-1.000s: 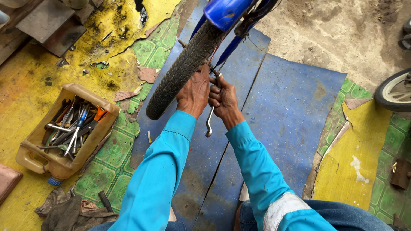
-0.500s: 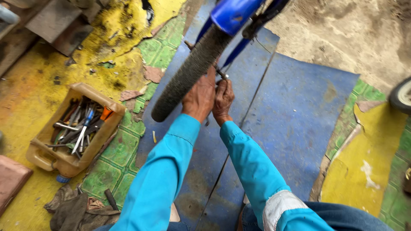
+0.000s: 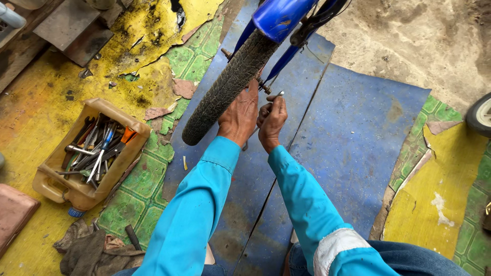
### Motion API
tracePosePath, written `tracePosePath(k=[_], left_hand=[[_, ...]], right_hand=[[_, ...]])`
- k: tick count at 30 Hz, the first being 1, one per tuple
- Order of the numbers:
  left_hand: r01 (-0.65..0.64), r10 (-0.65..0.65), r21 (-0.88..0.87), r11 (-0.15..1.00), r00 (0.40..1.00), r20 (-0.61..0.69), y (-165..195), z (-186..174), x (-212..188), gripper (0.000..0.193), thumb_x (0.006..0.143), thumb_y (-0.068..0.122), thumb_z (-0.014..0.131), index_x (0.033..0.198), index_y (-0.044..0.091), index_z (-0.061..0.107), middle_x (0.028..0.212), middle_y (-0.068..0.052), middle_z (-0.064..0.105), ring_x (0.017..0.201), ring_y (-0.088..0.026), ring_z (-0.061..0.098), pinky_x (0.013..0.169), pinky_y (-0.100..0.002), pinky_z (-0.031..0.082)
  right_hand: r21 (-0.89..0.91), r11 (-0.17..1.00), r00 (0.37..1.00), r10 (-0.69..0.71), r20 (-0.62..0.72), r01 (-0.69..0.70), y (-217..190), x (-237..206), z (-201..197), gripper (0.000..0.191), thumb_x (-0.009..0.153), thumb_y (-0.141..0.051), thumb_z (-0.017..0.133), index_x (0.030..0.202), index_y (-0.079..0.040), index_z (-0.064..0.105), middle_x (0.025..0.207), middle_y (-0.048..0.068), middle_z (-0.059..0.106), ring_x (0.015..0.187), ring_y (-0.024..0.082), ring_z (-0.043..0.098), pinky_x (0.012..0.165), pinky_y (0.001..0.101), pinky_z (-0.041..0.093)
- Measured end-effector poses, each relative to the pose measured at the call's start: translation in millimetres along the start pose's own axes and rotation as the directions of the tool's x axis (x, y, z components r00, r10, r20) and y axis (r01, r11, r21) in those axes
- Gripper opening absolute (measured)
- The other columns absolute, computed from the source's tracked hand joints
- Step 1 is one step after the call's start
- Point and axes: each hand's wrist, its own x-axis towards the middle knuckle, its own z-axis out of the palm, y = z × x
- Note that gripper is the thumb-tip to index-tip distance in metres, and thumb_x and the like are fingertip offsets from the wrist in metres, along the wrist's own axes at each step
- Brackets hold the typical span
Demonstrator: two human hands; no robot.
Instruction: The person works on the front wheel of a blue bicycle, using a wrench to loosen and tighten the axle nut while steadying the wheel with the other hand. They reposition the wrench repeatedly on the nut, then continue working on the wheel hub area near the spokes.
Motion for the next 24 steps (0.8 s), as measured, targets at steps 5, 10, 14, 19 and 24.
tracePosePath(k=[5, 10, 14, 19, 24], left_hand=[[0.101, -0.061, -0.199, 0.975, 0.978, 0.2, 0.2, 2.7, 3.2, 0.035, 0.097, 0.01, 0.062, 0.129, 0.006, 0.048, 0.113, -0.021, 0.067, 0.098, -0.037, 0.07, 0.067, -0.05, 0.061], [-0.021, 0.021, 0.078, 0.997, 1.0, 0.001, -1.7, 2.2, -0.3, 0.036, 0.092, 0.014, 0.067, 0.123, 0.005, 0.052, 0.111, -0.022, 0.069, 0.101, -0.036, 0.07, 0.076, -0.051, 0.061], [0.046, -0.031, -0.109, 0.993, 0.99, 0.138, -1.8, 1.7, 2.1, 0.038, 0.096, 0.013, 0.066, 0.129, 0.004, 0.049, 0.116, -0.025, 0.066, 0.101, -0.039, 0.069, 0.07, -0.052, 0.061], [0.023, -0.015, -0.072, 0.997, 0.994, 0.109, -2.3, 2.2, 3.8, 0.048, 0.088, 0.013, 0.07, 0.13, 0.004, 0.047, 0.116, -0.024, 0.066, 0.099, -0.037, 0.07, 0.068, -0.05, 0.061], [-0.018, 0.018, -0.002, 1.0, 0.997, 0.078, -3.3, 5.3, 2.9, 0.031, 0.094, 0.013, 0.067, 0.119, 0.006, 0.05, 0.113, -0.021, 0.066, 0.099, -0.033, 0.071, 0.069, -0.047, 0.062]], right_hand=[[0.148, 0.864, 0.872, 0.456, 0.177, -0.481, -36.8, 1.2, -8.7, 0.041, 0.107, -0.047, 0.047, 0.102, -0.008, 0.055, 0.064, -0.003, 0.037, 0.045, 0.007, 0.027, 0.036, 0.0244, 0.019], [0.228, 0.737, 0.77, 0.585, 0.255, -0.636, -57.3, 4.9, -11.1, 0.037, 0.108, -0.038, 0.045, 0.103, -0.004, 0.055, 0.064, -0.005, 0.034, 0.045, 0.005, 0.026, 0.034, 0.0214, 0.02], [0.395, 0.561, 0.68, 0.667, 0.304, -0.728, -70.1, 18.0, -6.8, 0.032, 0.111, -0.029, 0.045, 0.106, 0.001, 0.054, 0.066, -0.004, 0.036, 0.047, 0.004, 0.027, 0.033, 0.0186, 0.023], [0.454, 0.519, 0.674, 0.671, 0.31, -0.725, -73.5, 25.1, 2.3, 0.029, 0.111, -0.025, 0.045, 0.106, 0.003, 0.052, 0.066, -0.003, 0.038, 0.045, 0.004, 0.028, 0.033, 0.0182, 0.026], [0.448, 0.552, 0.699, 0.652, 0.295, -0.703, -71.7, 23.5, 5.6, 0.027, 0.111, -0.024, 0.044, 0.106, 0.001, 0.051, 0.067, -0.003, 0.04, 0.045, 0.004, 0.03, 0.032, 0.0178, 0.027]])
